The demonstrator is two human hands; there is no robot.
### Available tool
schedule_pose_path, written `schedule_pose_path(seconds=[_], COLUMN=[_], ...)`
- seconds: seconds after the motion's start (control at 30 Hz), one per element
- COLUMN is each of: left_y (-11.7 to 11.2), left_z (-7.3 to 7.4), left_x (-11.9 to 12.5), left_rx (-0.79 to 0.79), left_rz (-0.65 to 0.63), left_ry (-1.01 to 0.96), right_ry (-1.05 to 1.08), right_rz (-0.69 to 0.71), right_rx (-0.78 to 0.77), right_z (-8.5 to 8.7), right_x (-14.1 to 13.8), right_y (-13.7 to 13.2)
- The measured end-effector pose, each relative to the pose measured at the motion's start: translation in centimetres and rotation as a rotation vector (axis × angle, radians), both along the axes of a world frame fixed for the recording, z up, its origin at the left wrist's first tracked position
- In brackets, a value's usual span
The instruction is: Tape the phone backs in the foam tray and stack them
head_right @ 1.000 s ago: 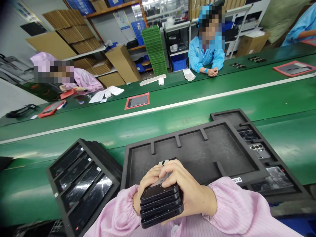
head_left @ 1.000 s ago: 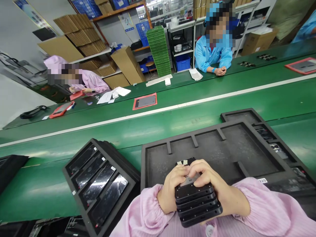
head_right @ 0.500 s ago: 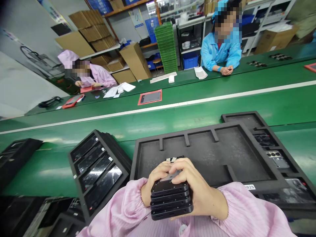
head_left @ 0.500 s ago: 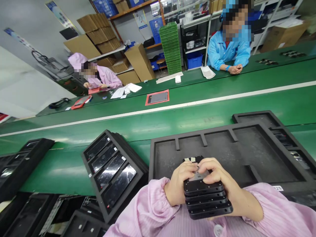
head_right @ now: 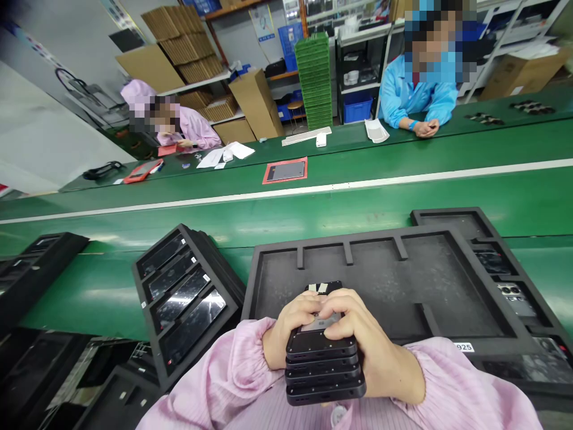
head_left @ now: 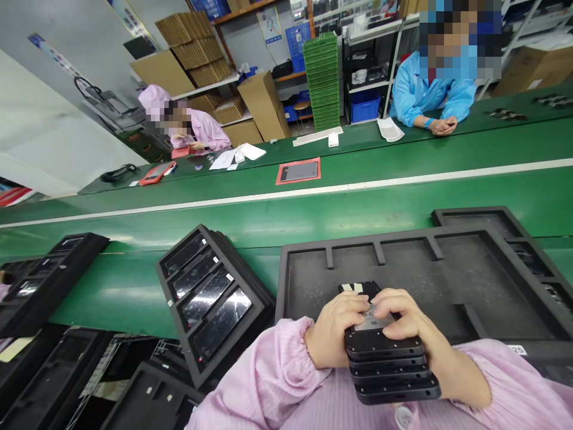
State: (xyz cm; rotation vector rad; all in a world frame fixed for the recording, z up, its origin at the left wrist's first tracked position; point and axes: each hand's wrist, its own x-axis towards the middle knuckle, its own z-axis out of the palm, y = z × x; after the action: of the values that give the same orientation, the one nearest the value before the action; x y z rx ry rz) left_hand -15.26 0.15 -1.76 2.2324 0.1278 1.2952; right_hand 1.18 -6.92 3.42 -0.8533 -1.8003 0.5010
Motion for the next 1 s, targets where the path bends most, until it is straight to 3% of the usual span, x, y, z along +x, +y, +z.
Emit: schedule_pose_path(seconds=[0.8,1.0], left_y=[0.07,0.13], left_z=[0.26,0.56], left_x=[0.07,0.18], left_rx=[0.002,-0.059], left_rz=[0.025,0.045], left_ry=[-0.009,-0.031], right_ry=[-0.034,-0.037], right_rz=[-0.015,-0.019], right_rx=[0.042,0.011], right_z=[0.26,0.5], right_x=[-0.33,-0.25], right_y=[0.21,0.43])
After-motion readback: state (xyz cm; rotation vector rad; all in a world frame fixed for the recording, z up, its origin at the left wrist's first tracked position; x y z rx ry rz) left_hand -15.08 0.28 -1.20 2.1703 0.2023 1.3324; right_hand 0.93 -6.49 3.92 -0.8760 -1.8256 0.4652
